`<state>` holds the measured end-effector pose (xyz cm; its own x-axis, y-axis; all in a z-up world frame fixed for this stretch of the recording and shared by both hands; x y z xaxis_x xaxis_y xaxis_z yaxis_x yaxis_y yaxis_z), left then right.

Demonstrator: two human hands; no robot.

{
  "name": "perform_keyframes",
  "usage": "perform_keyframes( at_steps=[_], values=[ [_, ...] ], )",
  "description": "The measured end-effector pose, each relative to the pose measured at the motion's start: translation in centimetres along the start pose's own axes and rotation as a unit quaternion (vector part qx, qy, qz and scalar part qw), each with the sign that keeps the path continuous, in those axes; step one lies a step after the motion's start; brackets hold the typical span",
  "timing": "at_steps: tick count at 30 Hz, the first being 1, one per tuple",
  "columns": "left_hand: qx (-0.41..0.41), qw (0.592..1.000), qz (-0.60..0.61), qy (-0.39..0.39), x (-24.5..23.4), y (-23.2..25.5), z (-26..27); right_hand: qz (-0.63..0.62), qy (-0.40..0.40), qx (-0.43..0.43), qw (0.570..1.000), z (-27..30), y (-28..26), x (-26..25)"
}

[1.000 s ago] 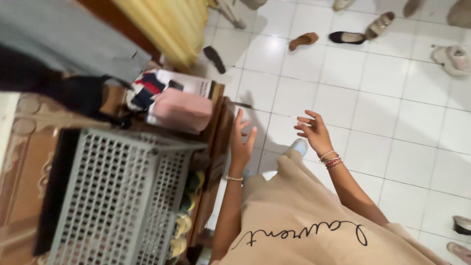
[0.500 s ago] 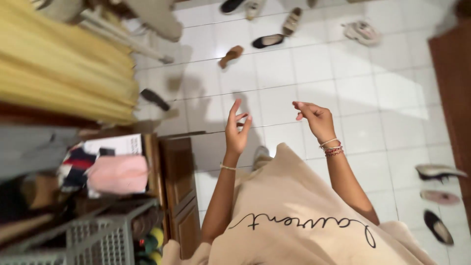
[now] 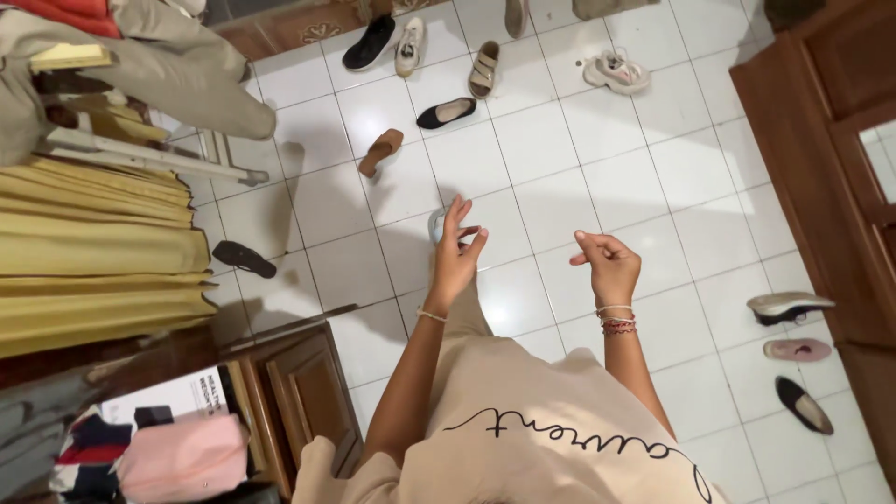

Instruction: Picking up shoes from the floor and placing them onto a shoe rack.

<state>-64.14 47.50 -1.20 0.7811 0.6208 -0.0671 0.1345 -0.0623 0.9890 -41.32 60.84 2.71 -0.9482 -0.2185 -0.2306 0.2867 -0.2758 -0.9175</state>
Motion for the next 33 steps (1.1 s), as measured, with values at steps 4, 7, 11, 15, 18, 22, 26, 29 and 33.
perform_keyframes(
  at_steps=[4, 7, 11, 15, 18, 22, 26, 29, 33],
  values=[
    [-0.014, 1.000, -0.002, 0.000, -1.5, -1.3, -7.8, -0.141, 0.000, 0.008, 0.990, -9.7, 1.5, 4.3],
    [-0.028, 0.999, -0.006, -0.026, -2.8, -1.6, -14.3, -0.015, -0.017, -0.128, 0.992, -13.5, -5.0, 8.9],
    [-0.010, 0.999, -0.020, -0.043, -5.5, -1.0, -22.6, 0.049, -0.131, -0.094, 0.986, -18.2, -13.2, 15.2],
    [-0.008, 1.000, -0.007, 0.005, -9.1, -1.2, -28.6, 0.149, -0.153, -0.058, 0.975, -23.0, -17.6, 20.8],
    [-0.015, 0.998, -0.045, 0.036, -11.9, -2.8, -31.2, 0.145, -0.123, -0.083, 0.978, -26.4, -18.6, 24.6],
    [-0.037, 0.998, -0.045, 0.001, -13.5, -4.2, -33.6, 0.192, -0.110, -0.253, 0.942, -29.7, -21.0, 29.6],
    [-0.073, 0.997, -0.030, 0.002, -14.5, -5.2, -37.6, 0.176, -0.223, -0.192, 0.939, -33.7, -21.1, 34.4],
    [-0.084, 0.996, -0.011, 0.031, -14.4, -6.0, -42.2, 0.215, -0.237, -0.181, 0.930, -38.6, -21.1, 37.0],
    [-0.100, 0.993, 0.013, 0.068, -14.4, -6.6, -48.5, 0.304, -0.239, -0.118, 0.915, -46.2, -21.4, 40.4]
  ],
)
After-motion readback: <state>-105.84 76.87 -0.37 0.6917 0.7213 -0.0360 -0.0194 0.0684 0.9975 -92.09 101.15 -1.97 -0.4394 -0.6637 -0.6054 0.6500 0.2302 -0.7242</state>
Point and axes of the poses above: each hand's wrist, its own z-axis away from the middle knuckle, its own x-axis out of the palm, y = z × x, the point moved 3 cm from there along -z, towards the middle knuckle, and after that the axes turned 9 degrees about x, right-handed, at the moved point
